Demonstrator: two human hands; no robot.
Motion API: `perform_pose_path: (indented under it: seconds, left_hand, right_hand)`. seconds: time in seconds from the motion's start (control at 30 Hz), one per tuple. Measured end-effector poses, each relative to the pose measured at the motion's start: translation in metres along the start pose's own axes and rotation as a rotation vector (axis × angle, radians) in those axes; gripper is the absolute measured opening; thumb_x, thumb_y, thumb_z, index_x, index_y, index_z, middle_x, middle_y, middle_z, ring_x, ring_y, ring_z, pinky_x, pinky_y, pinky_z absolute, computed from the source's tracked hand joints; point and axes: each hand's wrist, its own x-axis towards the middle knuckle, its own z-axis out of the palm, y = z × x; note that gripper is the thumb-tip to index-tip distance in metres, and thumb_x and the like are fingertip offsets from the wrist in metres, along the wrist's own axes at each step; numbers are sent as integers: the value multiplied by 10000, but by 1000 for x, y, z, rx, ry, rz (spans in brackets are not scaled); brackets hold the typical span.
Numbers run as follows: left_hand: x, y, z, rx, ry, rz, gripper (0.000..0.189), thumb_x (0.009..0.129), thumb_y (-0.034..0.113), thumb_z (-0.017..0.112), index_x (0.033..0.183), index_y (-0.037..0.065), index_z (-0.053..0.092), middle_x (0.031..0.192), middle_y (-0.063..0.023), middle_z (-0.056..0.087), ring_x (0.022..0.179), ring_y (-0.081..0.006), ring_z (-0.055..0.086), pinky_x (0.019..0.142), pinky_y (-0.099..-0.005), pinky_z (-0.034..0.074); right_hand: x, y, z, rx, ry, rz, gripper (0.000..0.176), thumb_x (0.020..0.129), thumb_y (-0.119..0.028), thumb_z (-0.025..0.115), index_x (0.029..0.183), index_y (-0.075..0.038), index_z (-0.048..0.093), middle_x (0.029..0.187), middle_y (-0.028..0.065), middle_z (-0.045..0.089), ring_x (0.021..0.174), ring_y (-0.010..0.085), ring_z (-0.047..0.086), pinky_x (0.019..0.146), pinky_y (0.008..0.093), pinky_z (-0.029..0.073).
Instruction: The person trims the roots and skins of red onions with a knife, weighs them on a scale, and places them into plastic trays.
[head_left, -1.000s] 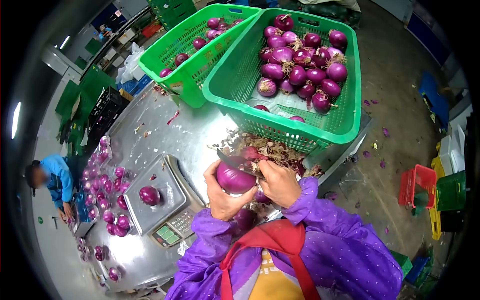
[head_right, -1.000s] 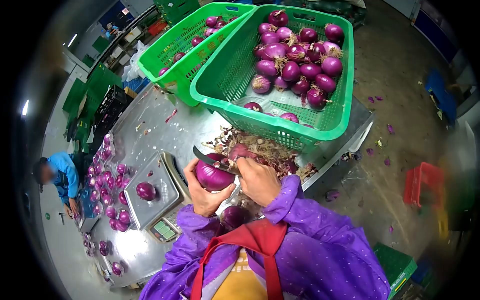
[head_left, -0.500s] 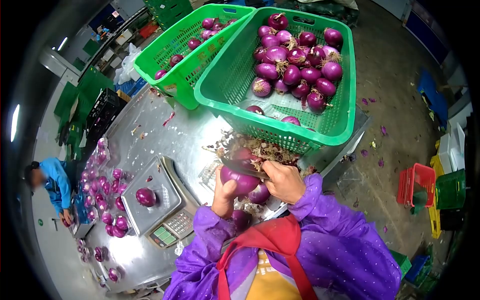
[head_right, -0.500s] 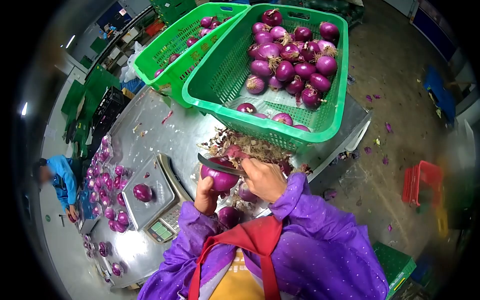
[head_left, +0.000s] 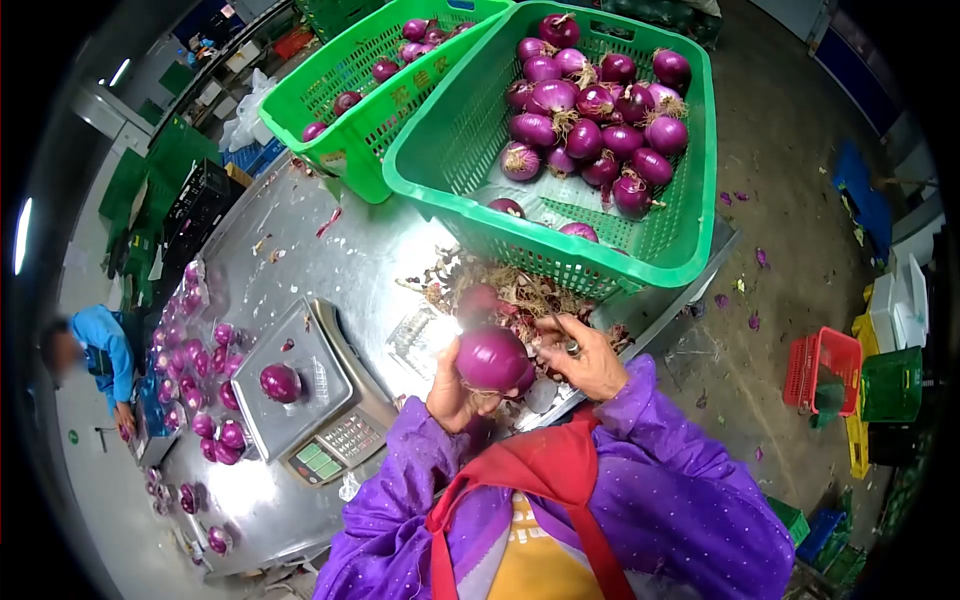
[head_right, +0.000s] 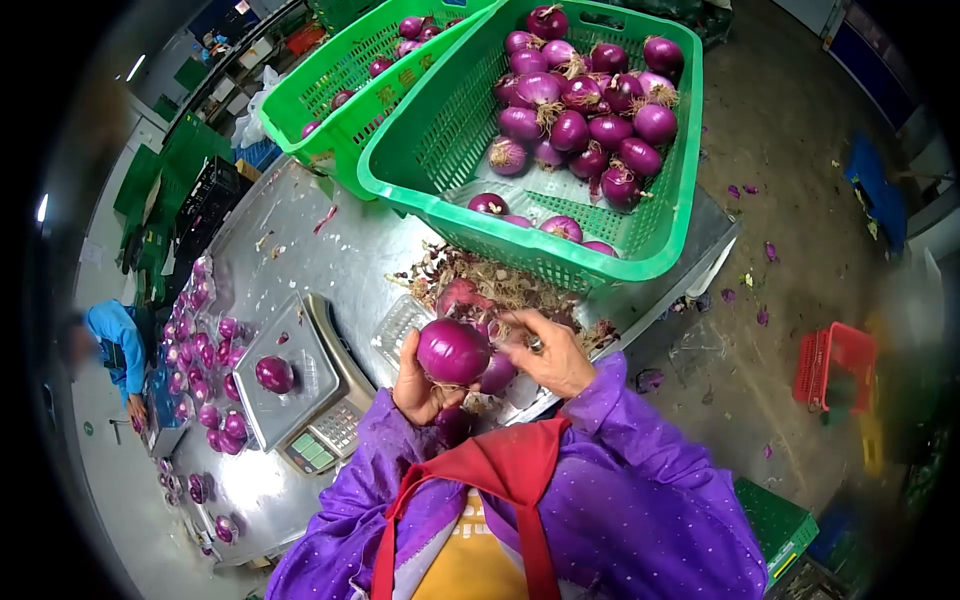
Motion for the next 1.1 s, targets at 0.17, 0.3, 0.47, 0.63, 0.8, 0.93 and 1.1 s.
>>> perform_pose_path:
  seconds: [0.17,0.3,0.47,0.63,0.8,0.93,1.1]
  left_hand:
    - [-11,-4,4,388,85,-2,695,931,636,312,1264,46,466,901,-144,681,546,-145,606,459,-235,465]
    - [-29,17,14,1248,48,555,947,718,188,782,1444,6,202,1279,-162,486,1111,-239,535,935,-357,450]
    - [-13,-15,6,367,75,596,951,662,199,790,1413,18,235,1302,-158,469,1198,-269,500,1019,-397,409]
    - [-6,-20,6,131,217,557,759,729,241,715,1343,-7,345,1179,-122,539,1032,-209,564,898,-354,464]
    - [-3,-20,13,154,275,527,588,762,243,700,1231,25,420,1063,-75,547,943,-170,560,846,-320,474]
    - [-3,-21,16,340,359,596,648,712,152,765,1234,27,402,1078,-75,536,939,-160,558,833,-295,477]
    - [-3,-17,27,551,405,642,774,651,134,803,1260,45,332,1096,-104,520,966,-192,572,847,-323,497]
  right_hand:
    - [14,-4,22,55,-39,-310,694,838,-372,699,1341,11,413,1071,118,600,844,118,621,689,243,521]
    - [3,-2,30,948,-186,263,416,939,-366,550,1207,-53,496,744,57,589,439,119,491,390,244,408]
    - [0,4,48,1039,-287,490,350,942,-405,526,1128,-109,518,586,71,523,408,162,474,382,280,376]
    - [9,-2,30,-194,191,-282,170,850,-144,636,974,-39,583,697,80,611,556,230,583,517,371,459]
    - [4,-31,27,-644,71,-338,229,747,-57,611,967,-47,547,788,138,592,700,354,601,595,439,473]
    - [8,-29,31,-708,37,-273,241,733,-39,595,958,-54,510,806,146,581,733,382,600,609,470,472]
    - [9,-28,36,-690,48,-207,271,737,-43,593,991,-55,499,813,159,597,740,396,604,621,482,478]
